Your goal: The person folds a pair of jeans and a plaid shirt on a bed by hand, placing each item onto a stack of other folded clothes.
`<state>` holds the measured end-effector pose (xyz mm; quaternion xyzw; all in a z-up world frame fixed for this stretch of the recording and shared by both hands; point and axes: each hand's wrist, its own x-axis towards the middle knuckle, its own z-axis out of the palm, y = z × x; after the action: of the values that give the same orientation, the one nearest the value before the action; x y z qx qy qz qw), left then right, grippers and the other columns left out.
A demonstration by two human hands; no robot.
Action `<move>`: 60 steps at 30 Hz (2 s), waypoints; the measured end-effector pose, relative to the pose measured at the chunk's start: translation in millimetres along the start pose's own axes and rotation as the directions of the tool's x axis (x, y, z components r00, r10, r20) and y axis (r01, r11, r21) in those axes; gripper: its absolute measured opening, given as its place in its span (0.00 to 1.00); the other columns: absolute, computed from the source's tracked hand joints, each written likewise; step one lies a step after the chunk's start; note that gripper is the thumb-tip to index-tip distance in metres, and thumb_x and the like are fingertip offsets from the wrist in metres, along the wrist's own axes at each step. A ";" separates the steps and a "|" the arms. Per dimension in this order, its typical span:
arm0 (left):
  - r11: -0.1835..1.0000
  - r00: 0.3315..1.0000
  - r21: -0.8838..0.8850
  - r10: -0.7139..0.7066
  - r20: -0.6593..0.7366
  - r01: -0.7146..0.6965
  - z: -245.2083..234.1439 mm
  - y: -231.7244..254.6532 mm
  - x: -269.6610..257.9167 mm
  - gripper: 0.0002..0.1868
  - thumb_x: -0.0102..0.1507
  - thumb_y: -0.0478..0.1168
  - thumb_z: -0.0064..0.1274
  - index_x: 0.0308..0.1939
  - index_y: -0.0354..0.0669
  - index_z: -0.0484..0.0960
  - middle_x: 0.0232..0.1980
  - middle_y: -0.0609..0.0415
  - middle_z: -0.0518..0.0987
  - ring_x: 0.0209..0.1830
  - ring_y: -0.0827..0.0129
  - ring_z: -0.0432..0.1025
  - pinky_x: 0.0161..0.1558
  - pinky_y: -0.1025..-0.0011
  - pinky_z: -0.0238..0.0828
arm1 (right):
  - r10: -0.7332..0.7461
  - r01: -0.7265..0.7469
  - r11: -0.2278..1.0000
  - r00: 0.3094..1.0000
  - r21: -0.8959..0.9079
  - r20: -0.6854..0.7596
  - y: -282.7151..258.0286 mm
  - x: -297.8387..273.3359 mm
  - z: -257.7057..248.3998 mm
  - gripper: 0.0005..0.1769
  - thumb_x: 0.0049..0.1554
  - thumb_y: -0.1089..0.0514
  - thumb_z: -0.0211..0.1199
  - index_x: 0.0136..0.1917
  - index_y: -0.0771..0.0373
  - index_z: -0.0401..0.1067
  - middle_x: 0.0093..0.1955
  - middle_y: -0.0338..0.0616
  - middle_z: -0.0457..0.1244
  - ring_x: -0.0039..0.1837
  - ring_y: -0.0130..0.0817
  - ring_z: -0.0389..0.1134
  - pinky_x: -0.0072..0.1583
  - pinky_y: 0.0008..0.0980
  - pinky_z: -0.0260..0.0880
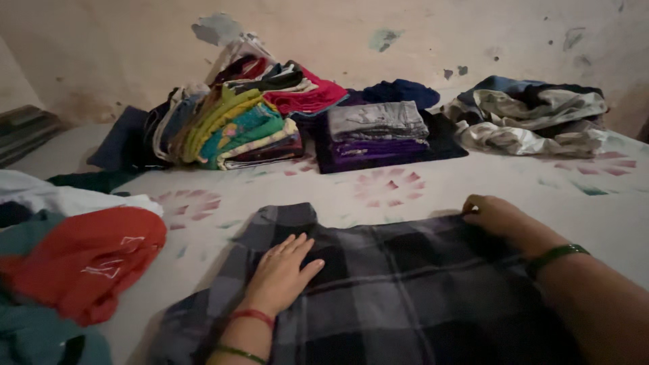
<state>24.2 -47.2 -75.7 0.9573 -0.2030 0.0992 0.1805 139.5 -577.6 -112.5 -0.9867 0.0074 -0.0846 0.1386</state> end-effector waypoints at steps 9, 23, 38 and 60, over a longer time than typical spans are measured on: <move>0.987 0.987 0.121 -0.118 0.113 0.104 -5.9 8.9 1.3 0.37 0.66 0.67 0.37 0.76 0.58 0.61 0.81 0.62 0.54 0.83 0.68 0.42 0.77 0.60 0.37 | 0.140 -0.115 0.978 0.980 0.174 -0.142 -10.0 -13.8 -9.0 0.24 0.55 0.43 0.67 0.60 0.57 0.72 0.52 0.55 0.72 0.57 0.51 0.73 0.59 0.44 0.72; 0.989 0.997 0.143 -0.038 -0.061 0.047 -9.9 126.6 -6.0 0.26 0.66 0.58 0.49 0.59 0.47 0.78 0.62 0.50 0.78 0.66 0.56 0.70 0.64 0.56 0.66 | 0.265 -0.364 0.877 0.910 0.313 0.318 10.8 -196.1 -104.2 0.20 0.56 0.44 0.67 0.49 0.64 0.80 0.39 0.51 0.71 0.40 0.41 0.72 0.42 0.41 0.73; 0.806 0.960 -0.592 -0.159 -0.229 -0.007 79.6 236.2 -10.6 0.30 0.55 0.41 0.56 0.62 0.43 0.73 0.35 0.49 0.87 0.38 0.55 0.81 0.44 0.59 0.76 | -0.265 -0.105 0.559 0.917 0.823 0.297 -49.8 -251.4 -117.6 0.18 0.62 0.52 0.55 0.58 0.58 0.80 0.54 0.49 0.73 0.57 0.37 0.74 0.61 0.35 0.73; 0.852 0.858 -0.487 -0.387 -0.338 0.192 69.9 196.2 -6.0 0.05 0.57 0.34 0.55 0.37 0.46 0.81 0.42 0.50 0.78 0.42 0.55 0.76 0.45 0.61 0.74 | -0.059 0.052 0.945 0.998 0.323 0.012 -42.6 -117.7 -35.8 0.22 0.54 0.47 0.64 0.60 0.57 0.76 0.53 0.53 0.72 0.55 0.48 0.74 0.58 0.41 0.73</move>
<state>-56.4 -239.3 -81.3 0.8667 -0.0257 0.2275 0.4433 17.1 -541.9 -86.2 -0.9515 -0.0358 -0.0778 0.2956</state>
